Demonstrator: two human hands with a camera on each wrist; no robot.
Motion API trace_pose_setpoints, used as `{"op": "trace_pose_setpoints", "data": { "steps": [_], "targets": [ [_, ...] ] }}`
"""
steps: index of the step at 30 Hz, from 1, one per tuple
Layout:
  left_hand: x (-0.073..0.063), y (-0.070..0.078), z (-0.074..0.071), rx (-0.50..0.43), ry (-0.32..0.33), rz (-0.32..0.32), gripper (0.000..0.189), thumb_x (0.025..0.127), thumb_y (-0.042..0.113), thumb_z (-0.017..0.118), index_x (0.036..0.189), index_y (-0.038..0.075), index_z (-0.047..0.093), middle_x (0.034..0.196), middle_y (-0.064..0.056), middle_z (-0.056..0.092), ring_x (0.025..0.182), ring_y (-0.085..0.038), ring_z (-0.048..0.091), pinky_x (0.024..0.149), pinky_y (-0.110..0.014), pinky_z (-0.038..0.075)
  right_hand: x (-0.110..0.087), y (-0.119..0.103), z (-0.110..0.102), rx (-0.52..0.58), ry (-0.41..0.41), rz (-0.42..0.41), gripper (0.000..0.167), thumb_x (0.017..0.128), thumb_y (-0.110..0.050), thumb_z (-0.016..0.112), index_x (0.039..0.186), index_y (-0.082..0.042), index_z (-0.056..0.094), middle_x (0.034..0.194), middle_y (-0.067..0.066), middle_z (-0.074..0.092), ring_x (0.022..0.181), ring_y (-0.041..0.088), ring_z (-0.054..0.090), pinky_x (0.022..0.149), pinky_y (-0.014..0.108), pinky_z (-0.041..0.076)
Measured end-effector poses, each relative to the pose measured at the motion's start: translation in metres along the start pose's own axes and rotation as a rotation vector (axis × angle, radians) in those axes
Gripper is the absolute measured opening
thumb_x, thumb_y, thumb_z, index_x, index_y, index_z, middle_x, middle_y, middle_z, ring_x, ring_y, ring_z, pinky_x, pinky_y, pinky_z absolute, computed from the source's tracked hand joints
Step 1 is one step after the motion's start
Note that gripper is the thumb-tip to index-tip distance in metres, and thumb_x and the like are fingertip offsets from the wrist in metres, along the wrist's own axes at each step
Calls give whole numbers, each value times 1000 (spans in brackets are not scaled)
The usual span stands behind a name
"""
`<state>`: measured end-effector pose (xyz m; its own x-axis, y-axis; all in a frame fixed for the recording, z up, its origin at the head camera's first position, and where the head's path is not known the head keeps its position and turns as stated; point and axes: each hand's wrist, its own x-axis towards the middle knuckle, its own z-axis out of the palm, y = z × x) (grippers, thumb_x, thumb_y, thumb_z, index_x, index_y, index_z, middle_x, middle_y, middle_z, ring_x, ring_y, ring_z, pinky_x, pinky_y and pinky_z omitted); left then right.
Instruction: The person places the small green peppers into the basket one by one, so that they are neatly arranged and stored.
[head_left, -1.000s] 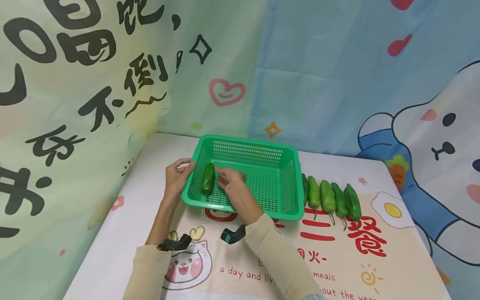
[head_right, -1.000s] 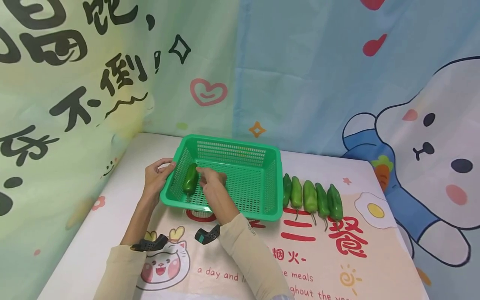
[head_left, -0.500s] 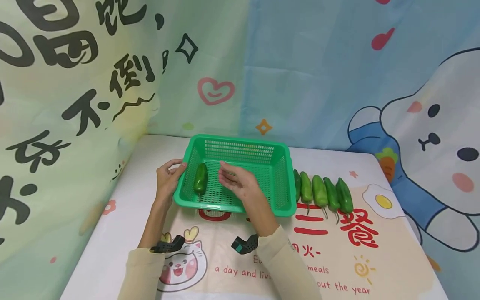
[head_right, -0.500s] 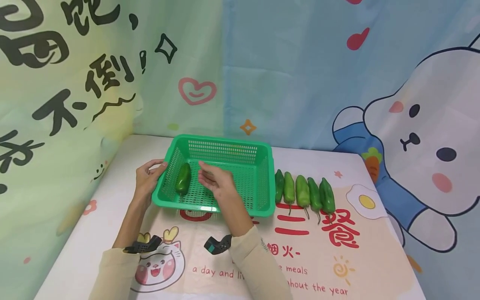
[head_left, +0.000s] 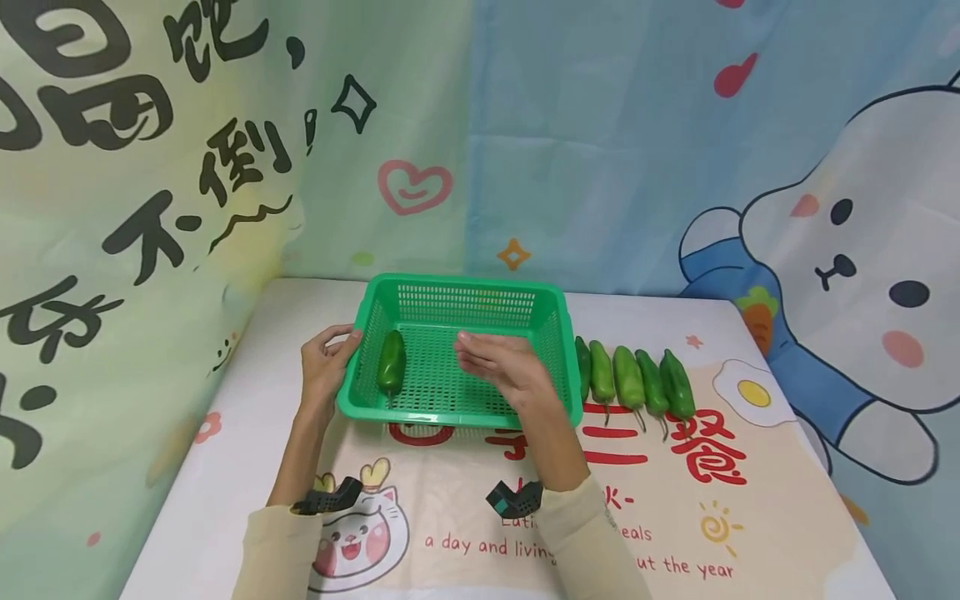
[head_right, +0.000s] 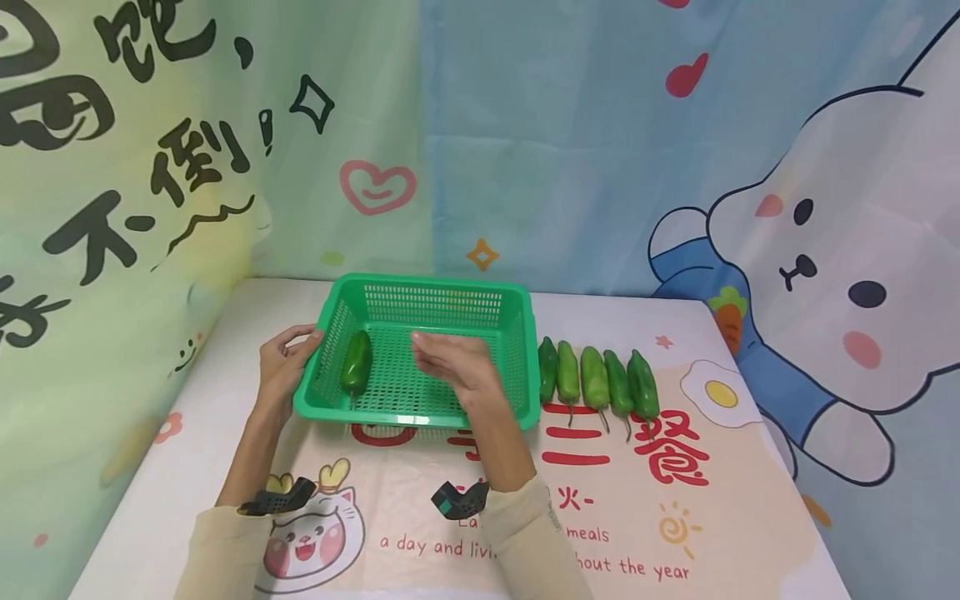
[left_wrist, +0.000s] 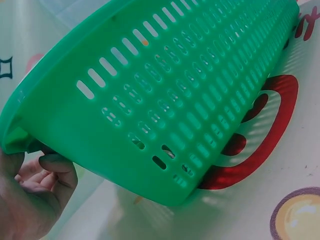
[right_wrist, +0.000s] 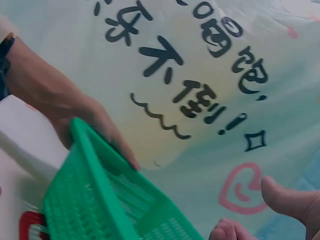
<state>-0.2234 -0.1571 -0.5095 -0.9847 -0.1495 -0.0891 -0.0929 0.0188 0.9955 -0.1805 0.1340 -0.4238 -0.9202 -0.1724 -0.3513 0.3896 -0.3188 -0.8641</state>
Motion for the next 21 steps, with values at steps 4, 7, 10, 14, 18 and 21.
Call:
{"op": "trace_pose_setpoints", "data": {
  "steps": [4,7,10,14,18,21],
  "targets": [
    [-3,-2,0,5,-2,-13,43,109,27,70,139,-3,67,89,6,83,71,-5,76,65,-20,62,-8,-5,-12,-36,-12,0,44,108,-5,66,146,15,58,100,0,83,91,9,80,97,31,65],
    [-3,-4,0,12,1,-12,42,109,27,69,138,-3,67,89,6,83,71,-5,76,65,-20,61,-12,-7,-21,-52,-15,-6,44,109,-4,65,147,16,57,100,-1,83,91,10,80,94,29,65],
    [-2,-3,0,16,4,-4,42,109,28,69,138,-2,68,87,8,82,71,-5,77,65,-19,61,-16,-10,-29,-51,-25,-16,45,109,-4,64,148,17,55,101,-1,82,91,9,79,91,27,66],
    [-2,0,-1,8,-3,-1,43,109,27,70,139,-4,67,84,12,80,71,-4,76,65,-19,61,-21,-15,-42,-46,-44,-34,47,110,-3,60,152,17,50,104,-1,82,93,8,79,92,26,65],
    [-1,0,-1,6,-9,-7,44,108,27,70,139,-4,67,82,14,79,69,-3,75,64,-19,61,-26,-20,-57,-63,-38,-54,50,110,-3,61,154,17,48,107,-2,82,96,8,79,95,26,64],
    [0,1,-1,12,-9,-12,44,108,28,70,139,-3,67,83,13,80,69,-3,75,64,-19,60,-32,-23,-70,-85,-28,-71,51,110,-3,61,154,18,46,107,-4,81,99,7,78,95,25,64]
  ]
}}
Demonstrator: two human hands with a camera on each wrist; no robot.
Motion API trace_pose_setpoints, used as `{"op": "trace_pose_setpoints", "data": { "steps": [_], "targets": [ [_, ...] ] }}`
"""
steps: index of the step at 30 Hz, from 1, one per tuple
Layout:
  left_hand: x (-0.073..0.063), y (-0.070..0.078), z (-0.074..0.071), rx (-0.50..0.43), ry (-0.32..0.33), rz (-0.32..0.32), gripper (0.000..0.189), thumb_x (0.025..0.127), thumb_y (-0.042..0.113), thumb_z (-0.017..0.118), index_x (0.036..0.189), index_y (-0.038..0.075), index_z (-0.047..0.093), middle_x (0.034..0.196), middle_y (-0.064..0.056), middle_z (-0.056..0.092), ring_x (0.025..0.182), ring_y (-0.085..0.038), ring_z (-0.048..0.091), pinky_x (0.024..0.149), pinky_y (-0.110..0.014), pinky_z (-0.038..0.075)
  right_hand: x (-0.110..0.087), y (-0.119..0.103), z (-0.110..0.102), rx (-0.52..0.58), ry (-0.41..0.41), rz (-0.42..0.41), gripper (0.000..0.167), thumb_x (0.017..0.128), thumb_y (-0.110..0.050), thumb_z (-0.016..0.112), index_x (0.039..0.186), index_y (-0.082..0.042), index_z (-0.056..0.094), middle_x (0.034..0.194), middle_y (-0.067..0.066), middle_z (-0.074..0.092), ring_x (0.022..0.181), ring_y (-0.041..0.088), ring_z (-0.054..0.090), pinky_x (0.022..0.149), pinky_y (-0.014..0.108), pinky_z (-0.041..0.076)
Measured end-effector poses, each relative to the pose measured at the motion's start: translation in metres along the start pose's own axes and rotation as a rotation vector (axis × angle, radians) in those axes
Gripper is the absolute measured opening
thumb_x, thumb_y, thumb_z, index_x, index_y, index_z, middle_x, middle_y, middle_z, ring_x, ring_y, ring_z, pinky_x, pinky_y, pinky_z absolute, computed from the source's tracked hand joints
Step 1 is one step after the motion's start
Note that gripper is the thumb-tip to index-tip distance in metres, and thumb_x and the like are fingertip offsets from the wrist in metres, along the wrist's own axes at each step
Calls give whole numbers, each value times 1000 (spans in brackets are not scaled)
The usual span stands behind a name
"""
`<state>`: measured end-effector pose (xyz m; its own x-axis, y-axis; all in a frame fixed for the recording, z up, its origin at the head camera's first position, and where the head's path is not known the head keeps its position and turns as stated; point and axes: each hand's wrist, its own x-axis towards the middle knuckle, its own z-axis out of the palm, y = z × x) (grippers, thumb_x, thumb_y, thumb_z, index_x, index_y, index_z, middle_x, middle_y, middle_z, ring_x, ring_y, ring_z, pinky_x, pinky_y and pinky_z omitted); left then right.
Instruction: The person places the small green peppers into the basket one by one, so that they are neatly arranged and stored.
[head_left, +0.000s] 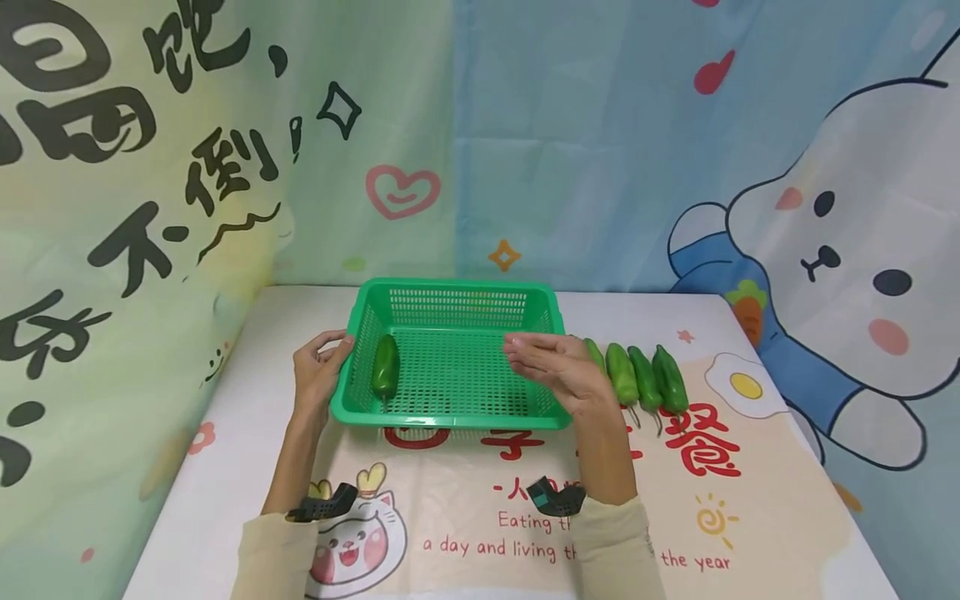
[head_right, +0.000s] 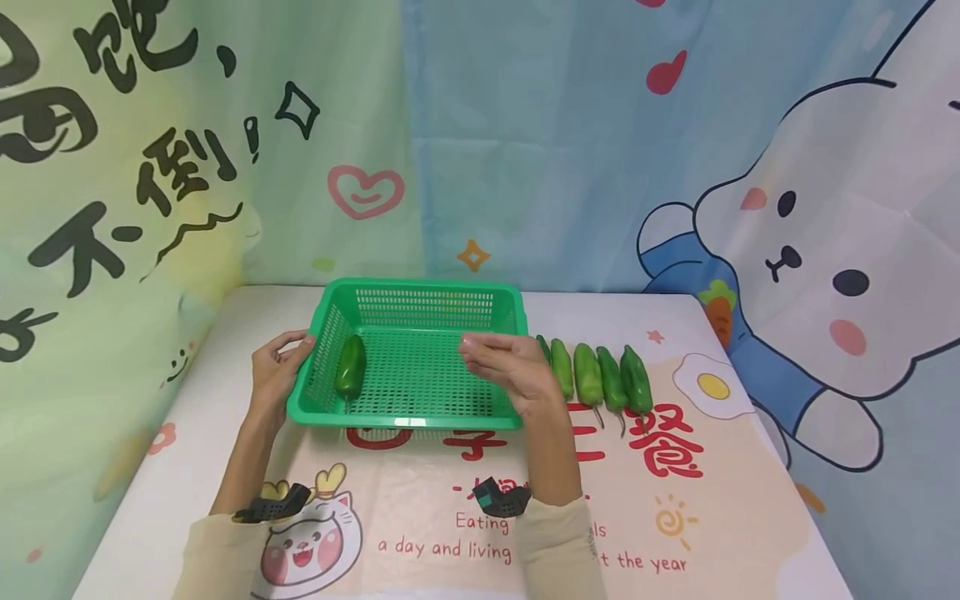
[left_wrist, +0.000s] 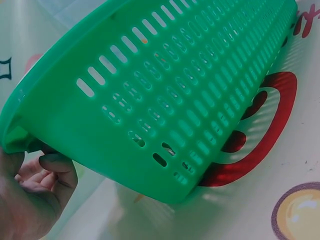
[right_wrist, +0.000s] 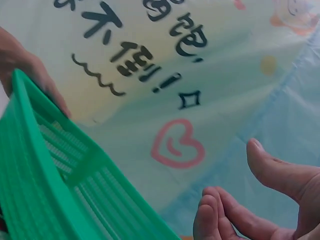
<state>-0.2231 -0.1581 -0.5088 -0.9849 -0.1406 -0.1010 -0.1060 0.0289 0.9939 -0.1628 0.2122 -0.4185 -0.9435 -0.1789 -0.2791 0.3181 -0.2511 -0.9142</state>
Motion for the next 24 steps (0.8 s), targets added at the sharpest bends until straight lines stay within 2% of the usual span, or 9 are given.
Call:
{"op": "trace_pose_setpoints", "data": {
  "steps": [5,9,12,15,18,20,22,24],
  "targets": [
    [-1,0,0,16,0,-12,45,109,30,70,141,-1,67,85,12,80,71,-4,75,65,-19,61,-13,-4,-20,-9,53,3,53,109,-3,64,154,18,46,108,-5,81,101,8,79,98,27,64],
    [-1,0,0,13,-1,-12,45,109,31,69,142,-1,66,84,12,80,70,-4,76,64,-19,61,-21,-7,-33,-1,118,37,59,105,-9,72,155,13,49,112,-3,82,102,9,80,101,28,62],
    [-2,1,0,10,-2,-6,46,109,31,69,142,-1,66,85,12,81,71,-4,77,64,-18,61,-25,-7,-41,1,133,42,60,105,-11,74,156,10,50,113,-4,81,103,8,80,101,27,62],
    [-2,1,0,13,-4,1,46,109,31,69,142,-2,66,86,10,82,72,-5,78,65,-18,61,-29,-7,-51,15,143,39,44,105,-9,73,145,4,63,110,-5,82,103,8,80,99,26,63],
    [-3,1,0,12,1,8,44,110,29,69,140,-2,66,87,9,82,72,-6,78,65,-19,62,-33,-6,-60,34,150,32,19,104,-7,73,123,-8,78,107,-4,83,102,10,81,97,27,63],
    [-3,1,0,8,7,13,44,110,29,69,140,-3,66,86,10,82,72,-5,77,65,-19,62,-34,-7,-65,33,170,34,13,103,-6,75,109,-15,83,104,-4,84,100,10,82,96,27,64],
    [-3,1,0,4,11,17,43,109,28,69,139,-3,67,85,11,81,70,-4,76,64,-19,61,-34,-6,-71,10,201,32,12,102,-7,77,106,-16,84,102,-5,84,97,9,82,95,27,64],
    [-3,1,0,6,10,21,43,109,27,69,139,-4,67,82,14,79,69,-3,75,64,-19,60,-34,-6,-75,-44,260,32,13,99,-10,81,112,-13,83,99,-8,83,93,7,82,92,24,64]
  ]
}}
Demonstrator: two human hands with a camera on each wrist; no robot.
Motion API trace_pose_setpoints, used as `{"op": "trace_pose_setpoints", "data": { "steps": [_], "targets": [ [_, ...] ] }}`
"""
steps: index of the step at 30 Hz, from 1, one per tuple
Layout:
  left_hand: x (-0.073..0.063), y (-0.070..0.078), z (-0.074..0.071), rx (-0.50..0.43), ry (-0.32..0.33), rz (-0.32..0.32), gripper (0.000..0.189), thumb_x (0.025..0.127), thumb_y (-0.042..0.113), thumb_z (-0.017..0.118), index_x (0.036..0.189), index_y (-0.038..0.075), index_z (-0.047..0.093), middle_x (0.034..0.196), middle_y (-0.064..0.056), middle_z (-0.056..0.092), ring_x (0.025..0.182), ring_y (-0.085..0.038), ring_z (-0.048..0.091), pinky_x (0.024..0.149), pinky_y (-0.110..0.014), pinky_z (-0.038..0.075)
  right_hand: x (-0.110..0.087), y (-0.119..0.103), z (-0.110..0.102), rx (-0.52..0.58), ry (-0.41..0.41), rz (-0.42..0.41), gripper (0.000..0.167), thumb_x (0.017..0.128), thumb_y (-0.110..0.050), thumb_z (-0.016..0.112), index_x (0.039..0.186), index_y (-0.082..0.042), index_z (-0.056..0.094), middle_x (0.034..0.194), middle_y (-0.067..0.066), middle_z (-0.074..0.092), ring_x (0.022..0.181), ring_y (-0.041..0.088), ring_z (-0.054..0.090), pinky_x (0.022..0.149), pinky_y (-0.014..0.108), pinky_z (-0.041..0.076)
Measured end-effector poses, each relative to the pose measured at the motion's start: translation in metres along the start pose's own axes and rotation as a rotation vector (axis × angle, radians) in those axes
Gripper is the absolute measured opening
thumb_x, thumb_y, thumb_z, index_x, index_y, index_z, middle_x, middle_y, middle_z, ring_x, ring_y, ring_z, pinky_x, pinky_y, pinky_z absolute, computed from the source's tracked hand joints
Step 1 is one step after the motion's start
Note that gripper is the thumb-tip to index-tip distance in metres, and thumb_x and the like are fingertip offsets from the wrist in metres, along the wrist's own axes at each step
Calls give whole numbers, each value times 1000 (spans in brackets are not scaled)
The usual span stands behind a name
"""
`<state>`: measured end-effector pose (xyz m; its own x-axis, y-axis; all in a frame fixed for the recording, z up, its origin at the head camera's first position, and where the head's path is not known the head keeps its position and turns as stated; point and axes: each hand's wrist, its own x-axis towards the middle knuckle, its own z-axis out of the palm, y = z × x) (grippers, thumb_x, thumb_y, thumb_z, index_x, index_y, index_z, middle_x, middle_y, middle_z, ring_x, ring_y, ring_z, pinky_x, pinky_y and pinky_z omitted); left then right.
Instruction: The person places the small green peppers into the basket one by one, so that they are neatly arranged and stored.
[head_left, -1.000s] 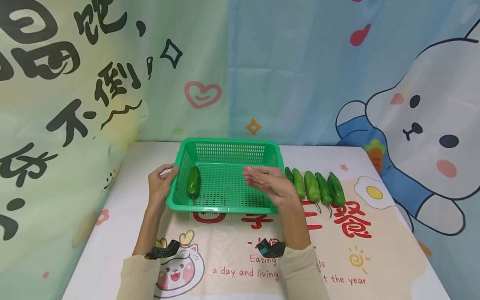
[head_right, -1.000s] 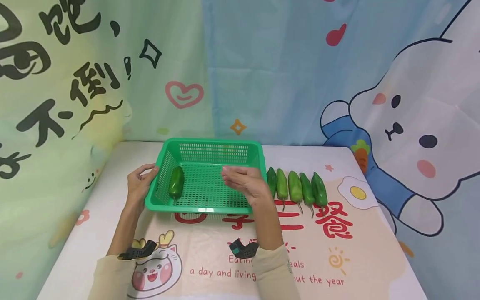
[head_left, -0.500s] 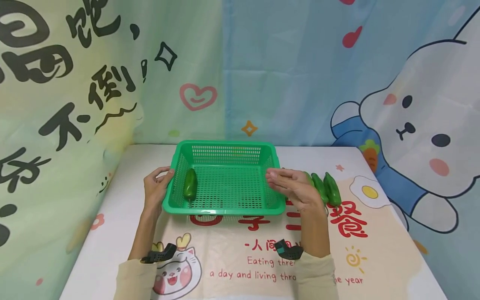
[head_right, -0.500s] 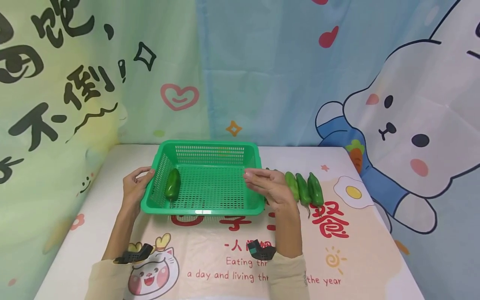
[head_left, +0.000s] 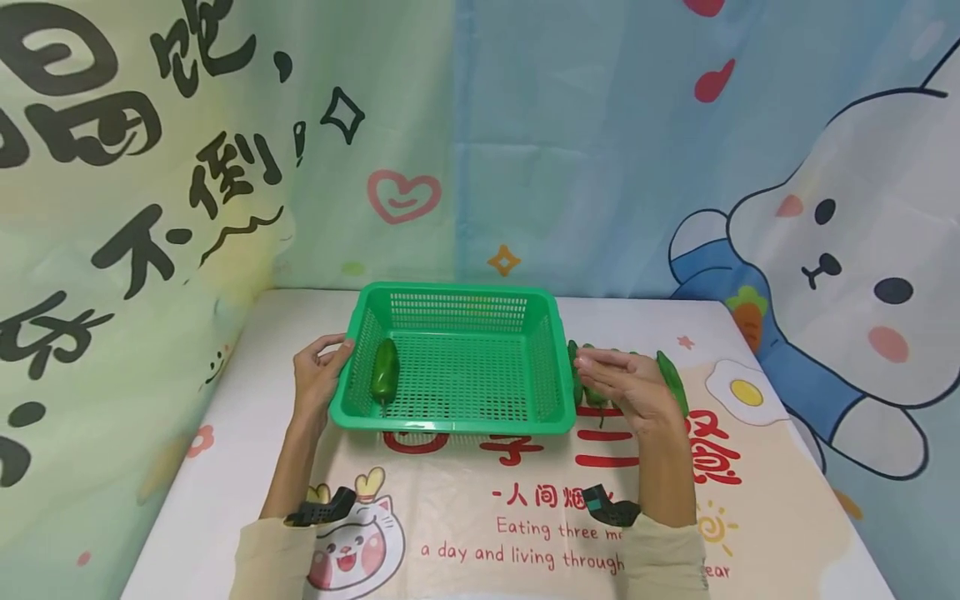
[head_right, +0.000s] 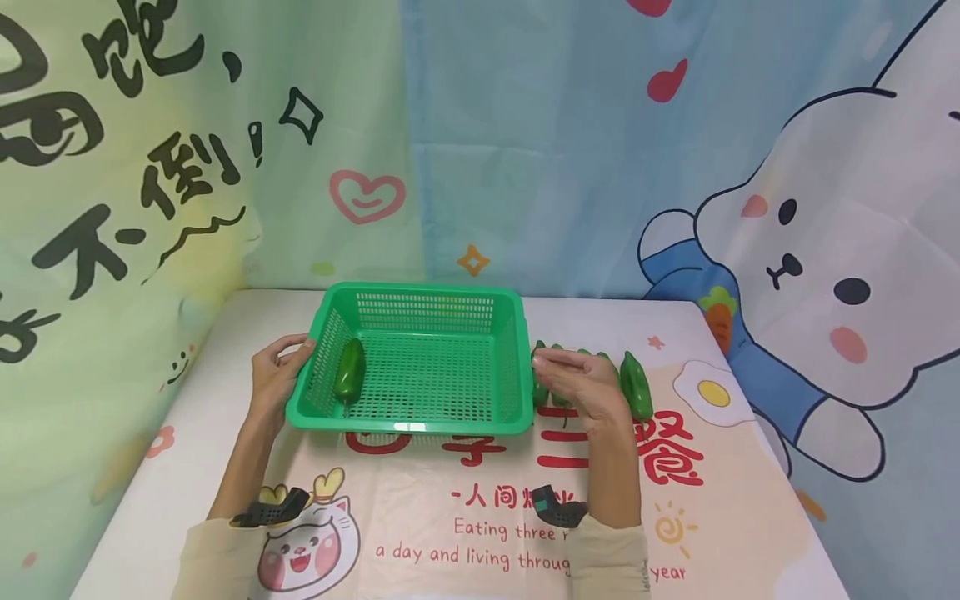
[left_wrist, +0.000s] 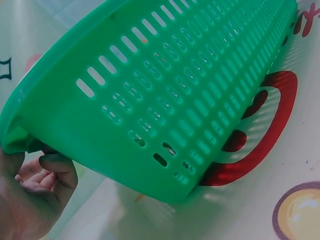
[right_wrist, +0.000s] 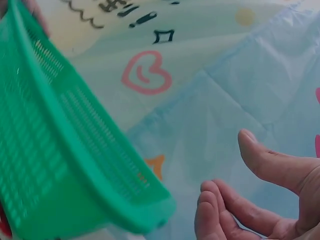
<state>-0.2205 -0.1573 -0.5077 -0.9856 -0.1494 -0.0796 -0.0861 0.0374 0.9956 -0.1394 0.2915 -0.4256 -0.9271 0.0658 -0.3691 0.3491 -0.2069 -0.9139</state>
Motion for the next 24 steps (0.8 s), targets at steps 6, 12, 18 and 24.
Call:
{"op": "trace_pose_setpoints", "data": {
  "steps": [6,12,18,24],
  "targets": [
    [1,0,0,8,0,3,43,110,26,69,139,-5,66,80,15,78,68,-2,73,63,-18,59,4,1,-13,-163,173,-7,46,95,-19,88,136,-2,74,95,-14,81,89,4,80,85,18,63],
    [1,1,-1,12,8,-2,43,110,26,68,140,-4,66,84,11,80,69,-2,74,65,-17,60,9,1,-35,-318,226,14,63,97,-32,86,148,-2,65,94,-23,76,92,-1,75,91,13,58],
    [3,0,-1,18,7,-14,43,110,27,69,141,-3,66,91,5,83,70,-2,75,65,-18,61,14,4,-60,-313,316,7,52,96,-31,87,138,-4,73,87,-24,74,86,-2,74,87,12,58],
    [2,0,0,33,12,-5,43,109,27,69,140,-3,67,88,7,82,70,-2,75,65,-18,61,17,6,-79,-331,389,43,52,96,-33,86,139,-7,72,87,-24,71,90,0,70,115,29,55]
  ]
}}
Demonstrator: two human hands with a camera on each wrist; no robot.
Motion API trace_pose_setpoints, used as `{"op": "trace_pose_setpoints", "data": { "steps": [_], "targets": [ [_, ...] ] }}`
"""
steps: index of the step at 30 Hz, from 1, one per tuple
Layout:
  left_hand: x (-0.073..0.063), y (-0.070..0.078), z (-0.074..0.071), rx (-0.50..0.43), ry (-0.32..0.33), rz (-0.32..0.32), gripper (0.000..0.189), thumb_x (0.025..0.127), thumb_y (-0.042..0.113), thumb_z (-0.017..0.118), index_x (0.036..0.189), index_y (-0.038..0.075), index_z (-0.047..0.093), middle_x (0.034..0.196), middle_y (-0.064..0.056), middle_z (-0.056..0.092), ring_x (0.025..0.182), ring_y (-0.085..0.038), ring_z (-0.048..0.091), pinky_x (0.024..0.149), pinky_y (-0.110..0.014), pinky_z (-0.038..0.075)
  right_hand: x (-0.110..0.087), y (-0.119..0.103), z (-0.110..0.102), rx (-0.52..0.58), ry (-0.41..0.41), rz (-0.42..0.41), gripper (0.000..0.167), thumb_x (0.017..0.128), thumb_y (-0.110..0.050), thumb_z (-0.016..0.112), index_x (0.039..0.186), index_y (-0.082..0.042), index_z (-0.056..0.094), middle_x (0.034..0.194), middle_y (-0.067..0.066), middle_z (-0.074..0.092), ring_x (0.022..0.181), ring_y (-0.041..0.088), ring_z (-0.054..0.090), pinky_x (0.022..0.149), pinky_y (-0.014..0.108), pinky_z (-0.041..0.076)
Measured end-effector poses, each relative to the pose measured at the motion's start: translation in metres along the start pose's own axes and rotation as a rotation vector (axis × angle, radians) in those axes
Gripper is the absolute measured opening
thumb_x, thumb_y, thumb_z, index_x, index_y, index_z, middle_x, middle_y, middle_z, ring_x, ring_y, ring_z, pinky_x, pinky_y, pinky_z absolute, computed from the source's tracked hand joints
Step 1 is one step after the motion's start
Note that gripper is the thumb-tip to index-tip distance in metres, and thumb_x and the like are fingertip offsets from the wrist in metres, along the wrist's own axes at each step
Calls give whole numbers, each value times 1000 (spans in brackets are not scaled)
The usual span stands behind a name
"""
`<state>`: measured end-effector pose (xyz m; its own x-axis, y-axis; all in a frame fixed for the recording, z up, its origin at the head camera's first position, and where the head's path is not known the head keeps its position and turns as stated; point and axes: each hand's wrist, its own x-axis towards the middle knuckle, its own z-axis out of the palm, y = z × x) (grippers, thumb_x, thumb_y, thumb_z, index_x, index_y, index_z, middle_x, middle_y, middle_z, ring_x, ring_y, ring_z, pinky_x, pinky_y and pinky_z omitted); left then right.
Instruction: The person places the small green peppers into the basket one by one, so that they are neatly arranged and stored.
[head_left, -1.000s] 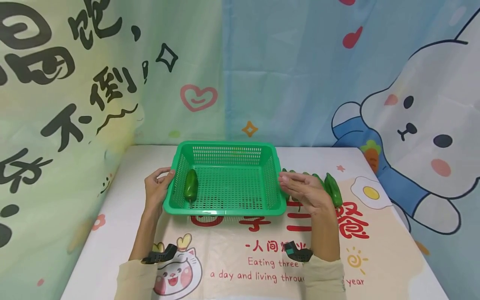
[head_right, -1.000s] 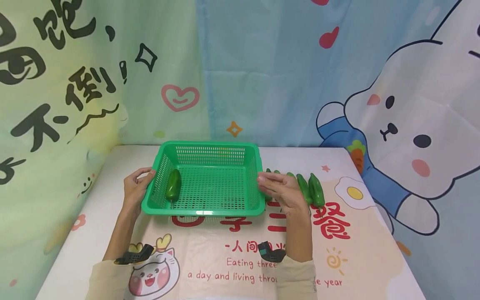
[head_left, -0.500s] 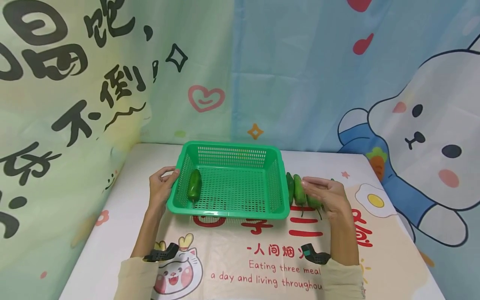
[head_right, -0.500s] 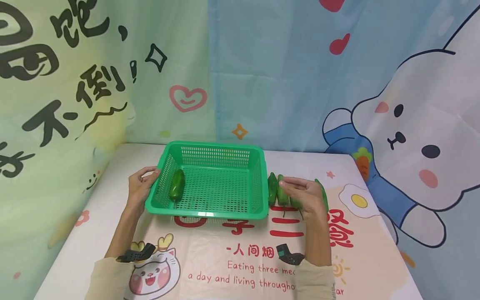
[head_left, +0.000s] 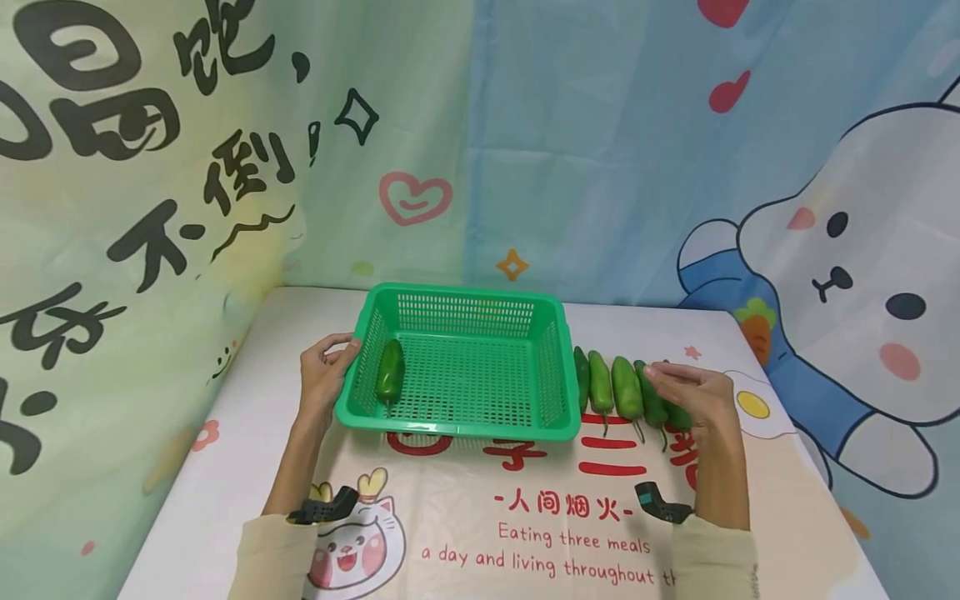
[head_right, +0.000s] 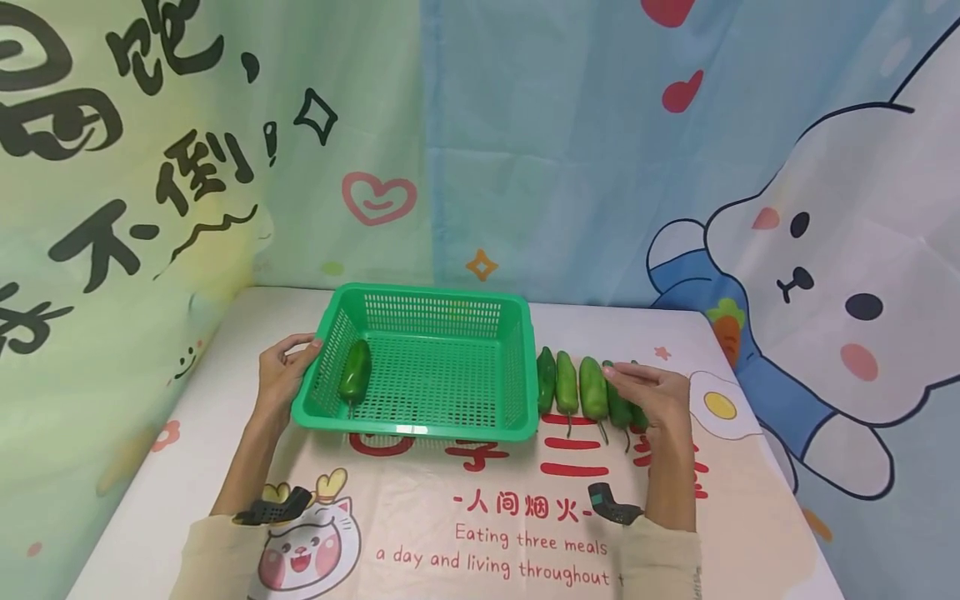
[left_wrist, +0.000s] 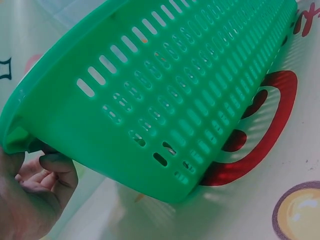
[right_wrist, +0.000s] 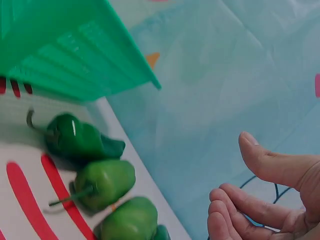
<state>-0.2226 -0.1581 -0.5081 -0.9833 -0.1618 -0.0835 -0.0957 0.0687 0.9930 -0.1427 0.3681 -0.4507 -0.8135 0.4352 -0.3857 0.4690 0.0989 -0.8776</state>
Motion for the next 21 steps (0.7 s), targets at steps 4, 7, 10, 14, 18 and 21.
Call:
{"op": "trace_pose_setpoints", "data": {
  "steps": [4,7,10,14,18,21],
  "targets": [
    [0,1,-1,-10,-1,1,43,110,27,69,140,-4,67,87,8,81,69,-2,74,65,-18,61,6,5,-6,13,83,20,61,96,-35,86,146,-5,68,86,-23,67,98,3,63,134,52,35],
    [0,1,-1,-20,-4,-4,42,109,26,69,139,-4,67,88,7,82,69,-2,74,64,-18,60,9,11,-11,39,192,15,59,94,-35,88,142,-5,71,77,-24,66,99,3,60,134,52,33],
    [0,1,-1,-22,-7,-6,42,109,26,69,140,-3,67,89,5,83,68,-2,74,64,-18,60,15,17,-14,38,278,7,60,93,-35,89,142,-4,71,68,-27,64,103,4,60,133,48,37],
    [0,1,-1,-18,-6,-2,43,109,27,69,140,-3,67,89,4,83,68,-3,74,64,-18,60,22,24,-17,18,328,6,62,94,-34,87,145,-2,69,79,-25,63,125,17,61,130,46,41],
    [0,1,-2,-17,-6,-5,42,109,27,69,140,-2,67,91,2,83,70,-4,75,64,-19,60,28,33,-20,6,363,-6,61,96,-31,86,145,0,68,113,-6,65,150,31,48,130,50,41],
    [-1,1,-2,-17,-3,-4,42,109,27,69,139,-2,68,93,-1,84,70,-5,75,64,-19,61,33,38,-23,7,377,-9,61,97,-29,85,146,1,66,136,8,64,155,34,44,130,51,41]
  ]
}}
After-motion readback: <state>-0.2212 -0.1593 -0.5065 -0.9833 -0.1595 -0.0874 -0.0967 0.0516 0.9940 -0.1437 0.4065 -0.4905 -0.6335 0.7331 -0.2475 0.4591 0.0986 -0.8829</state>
